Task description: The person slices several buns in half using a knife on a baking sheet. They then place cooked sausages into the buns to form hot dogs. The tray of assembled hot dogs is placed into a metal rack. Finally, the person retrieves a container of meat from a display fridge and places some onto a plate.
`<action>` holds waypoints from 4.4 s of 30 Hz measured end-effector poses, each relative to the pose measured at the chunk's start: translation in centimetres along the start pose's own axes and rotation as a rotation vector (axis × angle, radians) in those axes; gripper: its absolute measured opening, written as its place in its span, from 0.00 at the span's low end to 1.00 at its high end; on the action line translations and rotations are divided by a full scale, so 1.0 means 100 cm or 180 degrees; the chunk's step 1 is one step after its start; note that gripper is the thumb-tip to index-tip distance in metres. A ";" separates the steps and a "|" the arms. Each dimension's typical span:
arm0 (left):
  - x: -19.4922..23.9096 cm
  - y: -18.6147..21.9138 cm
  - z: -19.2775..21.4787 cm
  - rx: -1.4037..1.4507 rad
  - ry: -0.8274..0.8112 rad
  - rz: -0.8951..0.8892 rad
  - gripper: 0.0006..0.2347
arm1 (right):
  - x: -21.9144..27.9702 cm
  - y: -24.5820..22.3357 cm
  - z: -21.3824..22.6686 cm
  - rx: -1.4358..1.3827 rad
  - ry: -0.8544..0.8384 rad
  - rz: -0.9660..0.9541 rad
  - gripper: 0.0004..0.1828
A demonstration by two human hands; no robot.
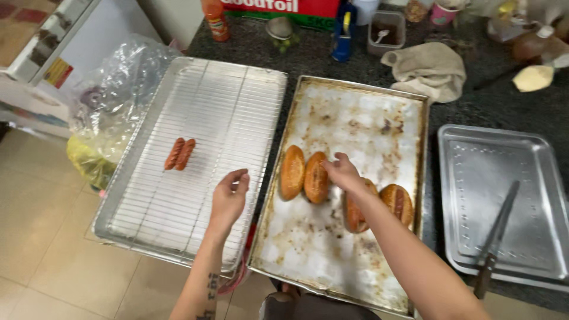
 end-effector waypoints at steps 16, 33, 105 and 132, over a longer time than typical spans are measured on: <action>-0.073 0.004 0.132 -0.3128 0.1263 -0.0842 0.14 | 0.030 -0.004 -0.002 -0.1207 -0.0105 -0.0568 0.41; -0.067 0.021 0.109 -0.1075 -0.0006 0.0490 0.14 | 0.115 -0.132 -0.032 -0.1548 -0.0800 -0.0360 0.47; 0.052 -0.018 -0.189 0.0559 -0.1424 0.1273 0.25 | 0.092 -0.018 0.067 0.1824 0.0157 0.0698 0.35; -0.012 0.007 0.065 -0.0139 0.0153 -0.0238 0.18 | 0.001 -0.038 -0.087 -0.0892 -0.0573 -0.0889 0.38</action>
Point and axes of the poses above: each hand's wrist, its own x-axis away from the middle knuckle, its own z-axis out of the back of the hand, y = z × x, the point moved 7 cm from there along -x, towards the middle knuckle, and after that the axes turned 4 degrees about x, right-handed, at the moved point
